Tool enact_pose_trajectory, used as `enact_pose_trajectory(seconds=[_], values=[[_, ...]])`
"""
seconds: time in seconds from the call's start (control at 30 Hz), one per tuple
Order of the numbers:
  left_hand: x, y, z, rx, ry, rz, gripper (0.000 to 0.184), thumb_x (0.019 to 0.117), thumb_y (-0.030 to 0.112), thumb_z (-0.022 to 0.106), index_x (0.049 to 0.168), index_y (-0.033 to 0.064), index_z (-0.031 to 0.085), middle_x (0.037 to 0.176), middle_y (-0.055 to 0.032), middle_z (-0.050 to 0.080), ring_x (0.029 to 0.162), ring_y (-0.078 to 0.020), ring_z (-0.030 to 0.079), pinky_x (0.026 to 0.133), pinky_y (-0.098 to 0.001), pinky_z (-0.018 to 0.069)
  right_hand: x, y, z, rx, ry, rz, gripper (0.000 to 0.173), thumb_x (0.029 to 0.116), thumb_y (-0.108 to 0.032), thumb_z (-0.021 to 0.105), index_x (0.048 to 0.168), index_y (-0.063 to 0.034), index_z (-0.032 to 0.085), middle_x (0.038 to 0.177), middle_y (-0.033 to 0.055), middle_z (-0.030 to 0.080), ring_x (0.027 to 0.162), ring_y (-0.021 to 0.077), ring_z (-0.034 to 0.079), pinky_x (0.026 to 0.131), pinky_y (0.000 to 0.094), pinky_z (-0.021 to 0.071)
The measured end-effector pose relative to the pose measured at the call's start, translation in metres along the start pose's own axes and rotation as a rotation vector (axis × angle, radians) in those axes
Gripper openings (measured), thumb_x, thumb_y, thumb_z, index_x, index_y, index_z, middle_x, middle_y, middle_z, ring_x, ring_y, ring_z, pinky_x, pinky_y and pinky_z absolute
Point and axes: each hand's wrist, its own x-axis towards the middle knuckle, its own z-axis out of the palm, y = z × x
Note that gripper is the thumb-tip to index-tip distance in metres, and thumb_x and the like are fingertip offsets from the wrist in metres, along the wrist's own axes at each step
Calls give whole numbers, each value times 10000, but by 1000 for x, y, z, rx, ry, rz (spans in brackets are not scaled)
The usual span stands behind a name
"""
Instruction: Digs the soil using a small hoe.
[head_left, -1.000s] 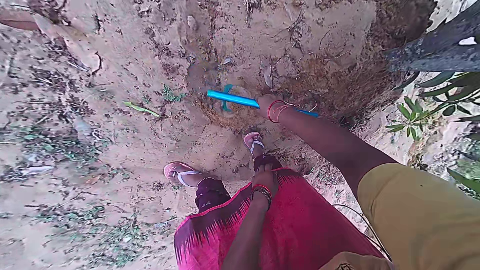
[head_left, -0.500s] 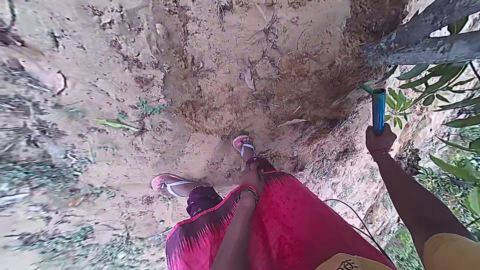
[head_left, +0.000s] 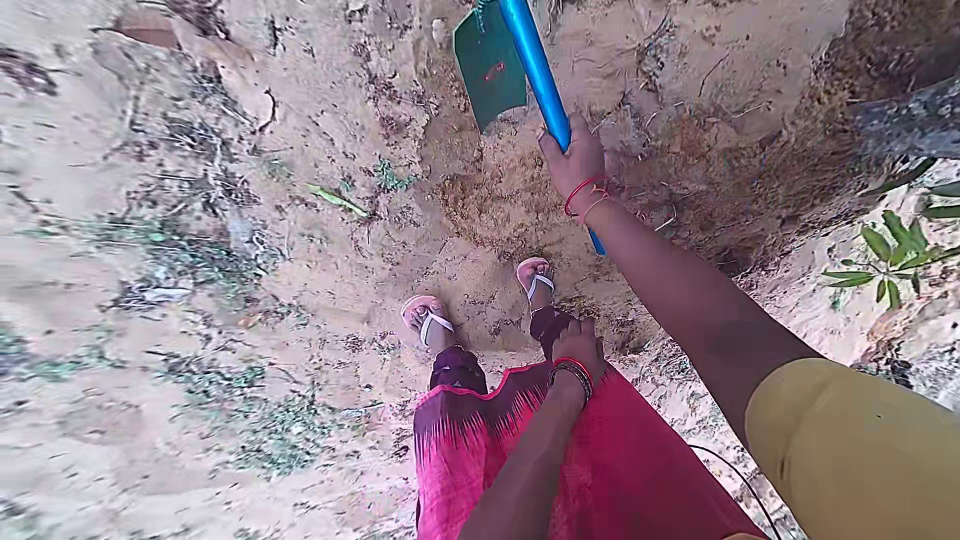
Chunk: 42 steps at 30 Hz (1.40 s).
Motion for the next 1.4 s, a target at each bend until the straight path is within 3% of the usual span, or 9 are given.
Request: enact_pose_trajectory(seconds=[0.13,0.33,0.5,0.67,0.8,0.87,1.07,1.23,1.4], values=[[-11,-16,-1,-116,25,29,479,1087,185,454,1535,20,416,1543,-241,441,1396,-391,482,1139,-524,403,22,-16,71,-19,-198,222,447,1092,-300,521,1418,3,480,1226,233,676,1163,347,668,995,526,509],[-32,-42,-12,-179,118,-46,506,1045,141,506,1524,-2,425,1541,-235,447,1376,-378,499,1121,-502,417,-31,41,138,-37,-264,409,450,1053,-239,591,1370,73,520,1222,291,655,1158,406,651,1001,555,500],[-46,-34,-17,-78,-95,7,550,1034,209,559,1542,53,416,1504,-213,485,1339,-388,525,1073,-557,443,-19,30,137,-60,-223,398,421,1060,-222,570,1365,66,530,1209,278,658,1133,382,660,994,533,505],[-54,-20,-15,-133,-169,102,599,1016,189,598,1554,17,398,1578,-213,405,1403,-386,458,1136,-540,373,-9,21,136,-118,-181,361,401,1066,-229,556,1349,57,543,1191,262,670,1126,362,665,984,529,502],[-6,-19,71,11,-136,156,669,988,284,621,1583,92,383,1618,-178,355,1396,-408,453,1067,-632,417,-4,20,134,-114,-204,339,381,1061,-227,556,1338,34,554,1223,240,668,1152,340,661,994,516,503],[-7,-16,85,35,-219,125,654,986,243,634,1567,62,394,1632,-191,324,1424,-427,416,1095,-661,382,-13,24,133,-142,-221,334,396,1062,-239,559,1356,26,541,1240,235,668,1178,338,659,1004,516,505],[-23,-3,96,177,-378,60,655,1015,138,580,1592,11,297,1590,-267,359,1420,-447,427,1132,-612,362,-69,89,117,-251,-428,343,413,1049,-223,572,1389,7,527,1287,249,651,1213,377,647,993,565,513],[-13,2,117,129,-365,-27,574,1030,151,571,1526,-69,383,1617,-241,348,1509,-385,316,1214,-534,255,-122,172,139,-416,-533,376,433,1059,-261,544,1418,-22,519,1268,254,669,1191,415,662,946,605,528],[15,-17,147,297,-391,-12,528,1039,167,559,1505,-35,417,1555,-268,407,1434,-434,406,1115,-603,372,-117,169,130,-408,-606,304,435,1065,-246,536,1439,-29,489,1286,257,657,1209,425,649,954,612,524]])
